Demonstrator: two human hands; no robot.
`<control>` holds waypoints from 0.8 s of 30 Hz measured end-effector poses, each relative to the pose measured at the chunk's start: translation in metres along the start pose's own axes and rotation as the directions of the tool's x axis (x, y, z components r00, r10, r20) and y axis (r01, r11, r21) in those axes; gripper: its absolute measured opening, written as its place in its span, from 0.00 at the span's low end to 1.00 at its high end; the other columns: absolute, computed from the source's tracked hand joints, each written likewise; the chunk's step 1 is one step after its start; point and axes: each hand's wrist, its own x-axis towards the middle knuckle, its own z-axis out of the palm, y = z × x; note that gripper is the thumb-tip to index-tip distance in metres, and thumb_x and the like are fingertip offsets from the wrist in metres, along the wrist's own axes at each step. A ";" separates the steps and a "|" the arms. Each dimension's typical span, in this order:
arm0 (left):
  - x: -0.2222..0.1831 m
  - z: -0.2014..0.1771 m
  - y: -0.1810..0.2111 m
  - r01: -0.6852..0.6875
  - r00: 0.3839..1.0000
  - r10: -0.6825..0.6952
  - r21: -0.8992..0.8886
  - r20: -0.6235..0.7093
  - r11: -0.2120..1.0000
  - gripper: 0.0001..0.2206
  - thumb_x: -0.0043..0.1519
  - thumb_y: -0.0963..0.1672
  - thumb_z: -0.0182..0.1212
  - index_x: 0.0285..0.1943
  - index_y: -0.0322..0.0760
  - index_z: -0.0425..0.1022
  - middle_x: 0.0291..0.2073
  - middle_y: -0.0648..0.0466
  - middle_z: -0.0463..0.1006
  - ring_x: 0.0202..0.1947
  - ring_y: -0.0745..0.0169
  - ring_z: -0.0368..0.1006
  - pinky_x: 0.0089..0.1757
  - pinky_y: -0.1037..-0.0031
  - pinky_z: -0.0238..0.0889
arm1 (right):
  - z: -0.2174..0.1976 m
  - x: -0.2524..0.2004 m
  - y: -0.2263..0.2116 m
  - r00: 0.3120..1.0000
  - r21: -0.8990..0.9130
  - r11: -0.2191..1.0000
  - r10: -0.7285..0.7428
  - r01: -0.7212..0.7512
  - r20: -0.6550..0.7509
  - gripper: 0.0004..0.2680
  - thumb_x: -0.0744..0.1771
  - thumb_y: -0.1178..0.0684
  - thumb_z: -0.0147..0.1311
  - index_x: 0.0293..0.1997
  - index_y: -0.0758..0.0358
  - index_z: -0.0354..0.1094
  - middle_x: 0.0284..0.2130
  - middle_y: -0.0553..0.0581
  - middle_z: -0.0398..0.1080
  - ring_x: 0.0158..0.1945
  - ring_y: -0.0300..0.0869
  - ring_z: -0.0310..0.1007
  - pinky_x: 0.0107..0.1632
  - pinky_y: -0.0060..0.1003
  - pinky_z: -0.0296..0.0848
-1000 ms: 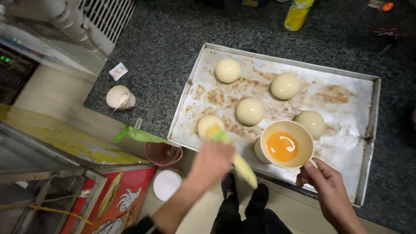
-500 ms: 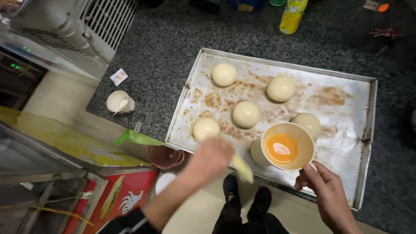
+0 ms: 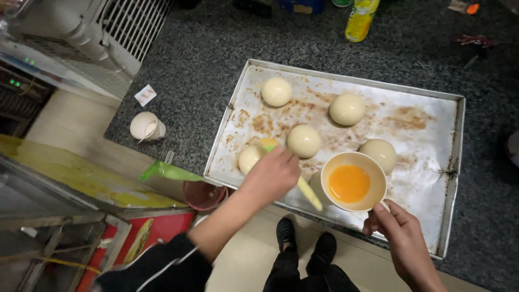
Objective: Applying egg wash to dough balls on a baking sheet using a pastry brush and then sprinkling toppings from a bowl.
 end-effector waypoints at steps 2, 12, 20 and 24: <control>0.013 0.017 0.001 -0.078 0.904 0.038 0.077 0.426 0.994 0.06 0.72 0.46 0.66 0.49 0.45 0.88 0.42 0.54 0.87 0.44 0.58 0.79 0.49 0.64 0.70 | 0.001 0.001 0.002 1.000 0.050 0.999 -0.019 0.020 -0.007 0.12 0.76 0.52 0.55 0.45 0.75 0.75 0.26 0.68 0.73 0.32 0.51 0.73 0.48 0.47 0.73; -0.004 0.023 0.017 -0.035 0.997 0.032 0.047 0.068 0.998 0.03 0.63 0.44 0.72 0.43 0.49 0.88 0.39 0.55 0.85 0.45 0.52 0.79 0.50 0.59 0.69 | -0.002 0.003 0.016 0.998 0.089 0.995 -0.055 0.054 0.007 0.14 0.77 0.53 0.54 0.35 0.69 0.66 0.28 0.61 0.65 0.32 0.52 0.72 0.44 0.48 0.72; -0.070 -0.017 0.042 0.566 0.814 -0.400 -0.729 0.421 0.385 0.16 0.70 0.46 0.50 0.27 0.37 0.67 0.27 0.47 0.75 0.30 0.46 0.71 0.33 0.51 0.59 | 0.006 0.009 0.014 0.992 0.053 0.991 -0.127 0.125 0.028 0.14 0.77 0.52 0.54 0.33 0.67 0.65 0.28 0.61 0.65 0.33 0.50 0.72 0.45 0.46 0.72; -0.110 -0.012 0.016 0.677 0.311 -0.943 -0.667 -0.123 0.310 0.15 0.71 0.48 0.68 0.31 0.39 0.81 0.25 0.45 0.80 0.24 0.35 0.72 0.33 0.43 0.56 | 0.024 0.007 0.009 0.995 0.041 0.994 -0.102 0.101 0.022 0.14 0.77 0.52 0.54 0.33 0.68 0.65 0.29 0.60 0.64 0.33 0.52 0.73 0.45 0.48 0.74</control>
